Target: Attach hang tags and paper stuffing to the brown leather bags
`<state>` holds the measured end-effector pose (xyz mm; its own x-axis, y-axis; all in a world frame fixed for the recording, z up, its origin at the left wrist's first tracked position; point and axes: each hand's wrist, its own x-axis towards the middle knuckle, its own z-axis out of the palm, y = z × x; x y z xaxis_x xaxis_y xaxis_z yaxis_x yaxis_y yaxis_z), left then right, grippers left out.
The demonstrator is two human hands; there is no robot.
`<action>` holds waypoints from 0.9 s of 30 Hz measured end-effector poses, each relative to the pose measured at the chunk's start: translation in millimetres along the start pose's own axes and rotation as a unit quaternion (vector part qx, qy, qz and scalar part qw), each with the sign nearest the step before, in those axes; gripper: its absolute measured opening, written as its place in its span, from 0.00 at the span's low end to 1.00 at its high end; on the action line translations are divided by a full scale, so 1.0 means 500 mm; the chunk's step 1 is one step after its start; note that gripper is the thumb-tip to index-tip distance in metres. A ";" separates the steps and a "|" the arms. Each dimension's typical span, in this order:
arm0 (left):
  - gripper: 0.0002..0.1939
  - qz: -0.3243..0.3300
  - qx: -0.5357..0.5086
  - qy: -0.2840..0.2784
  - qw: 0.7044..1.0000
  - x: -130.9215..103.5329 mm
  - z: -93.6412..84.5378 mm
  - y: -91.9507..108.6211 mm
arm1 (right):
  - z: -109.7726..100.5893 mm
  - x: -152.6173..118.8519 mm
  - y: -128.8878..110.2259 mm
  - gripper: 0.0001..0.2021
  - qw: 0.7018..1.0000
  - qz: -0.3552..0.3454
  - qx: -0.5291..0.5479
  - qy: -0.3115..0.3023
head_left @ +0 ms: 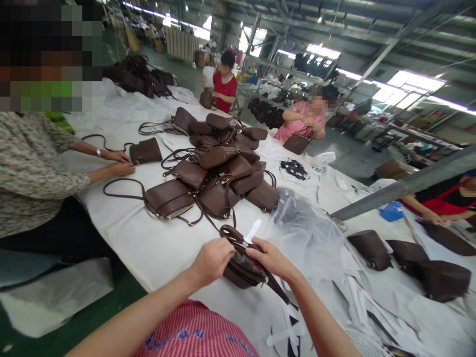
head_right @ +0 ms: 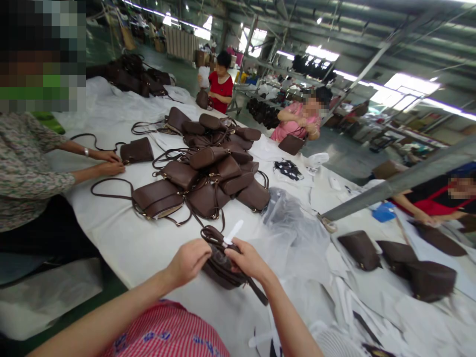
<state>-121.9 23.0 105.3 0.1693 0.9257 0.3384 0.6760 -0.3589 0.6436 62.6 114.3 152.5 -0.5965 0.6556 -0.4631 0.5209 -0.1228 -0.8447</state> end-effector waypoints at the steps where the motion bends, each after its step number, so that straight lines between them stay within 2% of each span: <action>1: 0.10 0.036 0.008 -0.048 0.998 -0.021 0.021 0.003 | -0.002 -0.002 0.003 0.09 0.999 0.021 0.039 -0.009; 3: 0.12 0.063 0.042 -0.094 0.993 -0.047 0.064 0.008 | -0.005 -0.006 0.010 0.11 0.994 0.049 0.097 -0.028; 5: 0.15 0.056 0.086 -0.100 0.990 -0.052 0.101 0.008 | -0.006 -0.008 0.021 0.13 0.987 0.060 0.141 -0.046; 7: 0.13 0.033 0.124 -0.096 0.987 -0.042 0.127 0.005 | -0.005 -0.008 0.036 0.16 0.981 0.062 0.171 -0.066; 11: 0.11 0.009 0.156 -0.113 0.981 -0.022 0.152 -0.008 | 0.006 -0.004 0.065 0.19 0.981 0.028 0.153 -0.113; 15: 0.13 0.016 0.155 -0.119 0.981 -0.019 0.154 -0.015 | 0.011 0.004 0.089 0.23 0.984 -0.012 0.117 -0.131; 17: 0.12 0.033 0.155 -0.127 0.979 -0.018 0.152 -0.016 | 0.007 0.014 0.105 0.23 0.989 -0.049 0.069 -0.123; 19: 0.08 0.057 0.165 -0.122 0.977 -0.016 0.151 -0.016 | -0.001 0.028 0.123 0.22 0.994 -0.068 0.008 -0.089; 22: 0.09 0.088 0.189 -0.102 0.973 -0.016 0.152 -0.019 | -0.009 0.050 0.141 0.21 0.997 -0.048 -0.058 -0.002; 24: 0.09 0.085 0.207 -0.112 0.968 -0.020 0.155 -0.022 | -0.009 0.061 0.143 0.19 0.995 -0.040 -0.080 0.034; 27: 0.06 0.062 0.228 -0.156 0.959 -0.025 0.168 -0.026 | -0.006 0.064 0.135 0.17 0.992 -0.060 -0.110 0.014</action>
<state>-72.5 26.0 35.0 0.4277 0.8952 0.1251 0.8680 -0.4453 0.2197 80.7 129.2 81.3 -0.6460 0.6769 -0.3528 0.5697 0.1199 -0.8131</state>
